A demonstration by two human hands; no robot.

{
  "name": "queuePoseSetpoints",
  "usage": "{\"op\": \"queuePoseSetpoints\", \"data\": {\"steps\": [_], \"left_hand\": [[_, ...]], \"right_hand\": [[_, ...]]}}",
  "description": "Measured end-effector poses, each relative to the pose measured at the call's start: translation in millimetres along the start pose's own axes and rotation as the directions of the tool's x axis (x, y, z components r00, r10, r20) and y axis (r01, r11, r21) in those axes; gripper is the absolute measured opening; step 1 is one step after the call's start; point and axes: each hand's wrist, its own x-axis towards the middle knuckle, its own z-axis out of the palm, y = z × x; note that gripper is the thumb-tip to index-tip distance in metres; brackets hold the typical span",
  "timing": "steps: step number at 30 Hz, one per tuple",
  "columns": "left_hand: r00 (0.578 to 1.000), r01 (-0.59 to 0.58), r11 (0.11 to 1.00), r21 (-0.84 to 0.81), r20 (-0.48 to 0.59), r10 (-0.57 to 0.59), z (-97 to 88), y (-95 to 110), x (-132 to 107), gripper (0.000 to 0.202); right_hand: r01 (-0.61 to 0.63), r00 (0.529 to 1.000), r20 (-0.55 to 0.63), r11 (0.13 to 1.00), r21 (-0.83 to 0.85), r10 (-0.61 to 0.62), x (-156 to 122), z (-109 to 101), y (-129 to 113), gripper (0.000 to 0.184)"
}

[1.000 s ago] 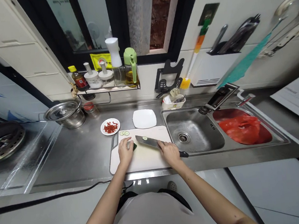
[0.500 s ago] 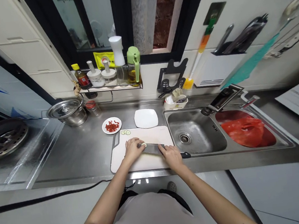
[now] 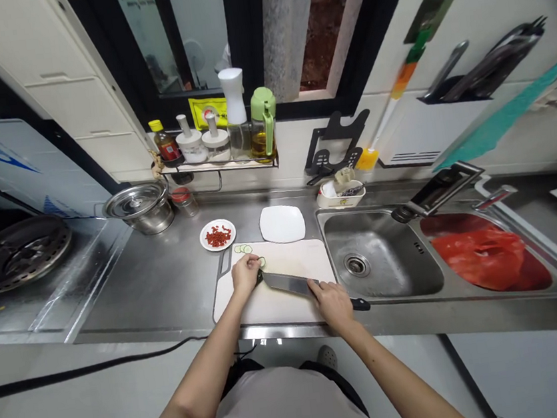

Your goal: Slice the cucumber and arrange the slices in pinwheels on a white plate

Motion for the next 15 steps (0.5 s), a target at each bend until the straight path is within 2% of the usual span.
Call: {"op": "queuePoseSetpoints", "data": {"steps": [7, 11, 15], "left_hand": [[0.984, 0.173, 0.979, 0.111, -0.065, -0.167, -3.7, -23.5, 33.9, 0.014], [0.977, 0.209, 0.961, 0.183, -0.085, -0.197, -0.8, -26.9, 50.0, 0.015], [0.978, 0.204, 0.957, 0.208, -0.077, -0.192, 4.5, -27.7, 61.5, 0.017]], "right_hand": [[-0.009, 0.998, -0.062, 1.000, -0.029, 0.007, 3.8, 8.5, 7.9, 0.034], [-0.016, 0.995, -0.103, 1.000, -0.018, 0.014, 6.7, 12.6, 11.0, 0.032], [-0.018, 0.995, -0.094, 1.000, -0.010, 0.017, 8.4, 14.2, 12.2, 0.032]]}}
